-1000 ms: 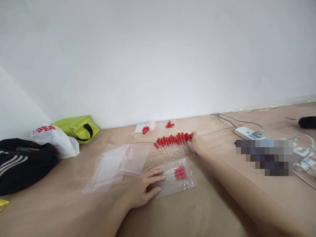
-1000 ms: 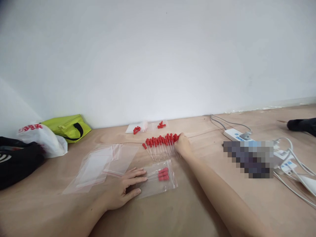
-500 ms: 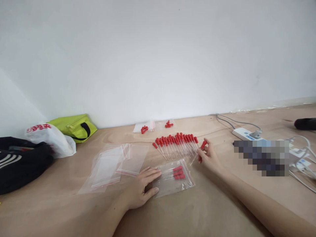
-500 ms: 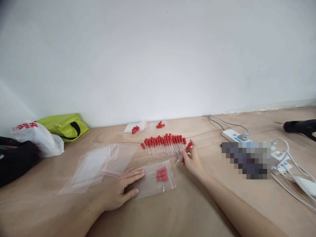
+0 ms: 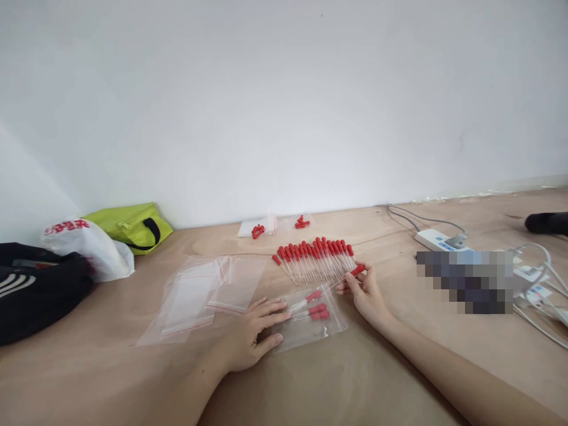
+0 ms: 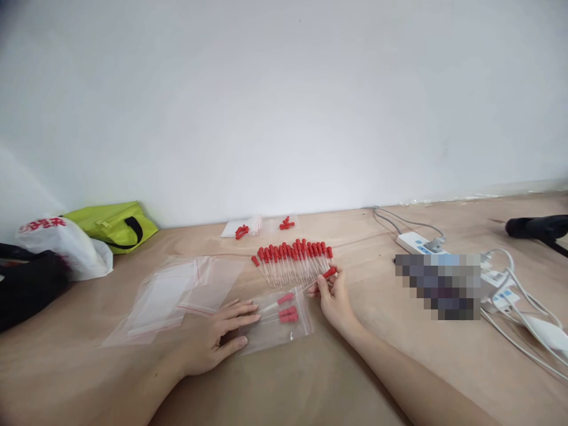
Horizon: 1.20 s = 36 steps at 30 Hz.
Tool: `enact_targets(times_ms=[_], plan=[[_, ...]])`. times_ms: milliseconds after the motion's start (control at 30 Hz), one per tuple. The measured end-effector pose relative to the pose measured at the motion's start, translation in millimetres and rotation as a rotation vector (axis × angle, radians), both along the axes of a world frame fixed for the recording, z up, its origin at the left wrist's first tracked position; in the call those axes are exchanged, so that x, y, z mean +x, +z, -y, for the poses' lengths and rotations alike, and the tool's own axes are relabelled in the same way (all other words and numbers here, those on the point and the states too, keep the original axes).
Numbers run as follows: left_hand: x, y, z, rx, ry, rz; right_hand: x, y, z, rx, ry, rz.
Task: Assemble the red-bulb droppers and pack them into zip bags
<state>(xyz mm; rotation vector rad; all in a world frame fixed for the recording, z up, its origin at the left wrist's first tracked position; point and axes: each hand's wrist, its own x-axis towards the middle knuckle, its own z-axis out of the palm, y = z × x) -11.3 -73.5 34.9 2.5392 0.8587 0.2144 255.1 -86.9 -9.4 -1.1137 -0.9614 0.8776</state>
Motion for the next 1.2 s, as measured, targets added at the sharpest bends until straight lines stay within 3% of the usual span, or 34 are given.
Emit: enact_targets(times_ms=[233, 467, 700, 900, 1133, 1200], plan=[[-1, -2.2, -1, 0.003, -0.003, 0.010, -1, 0.4, 7, -0.048, 0.041, -0.034], [-1, -2.1, -1, -0.004, 0.002, 0.019, 0, 0.3, 12, -0.199, 0.169, 0.149], [0, 0.9, 0, 0.000, 0.006, 0.001, -3, 3.9, 12, -0.186, 0.450, 0.133], [1, 0.7, -1, 0.002, -0.004, 0.001, -8, -1.8, 4, -0.271, 0.333, 0.232], [0, -0.2, -1, 0.015, -0.010, -0.031, -6, -5.3, 5, -0.207, 0.414, 0.312], [1, 0.8, -1, 0.012, -0.010, -0.038, -1, -0.2, 1, -0.182, 0.363, 0.367]])
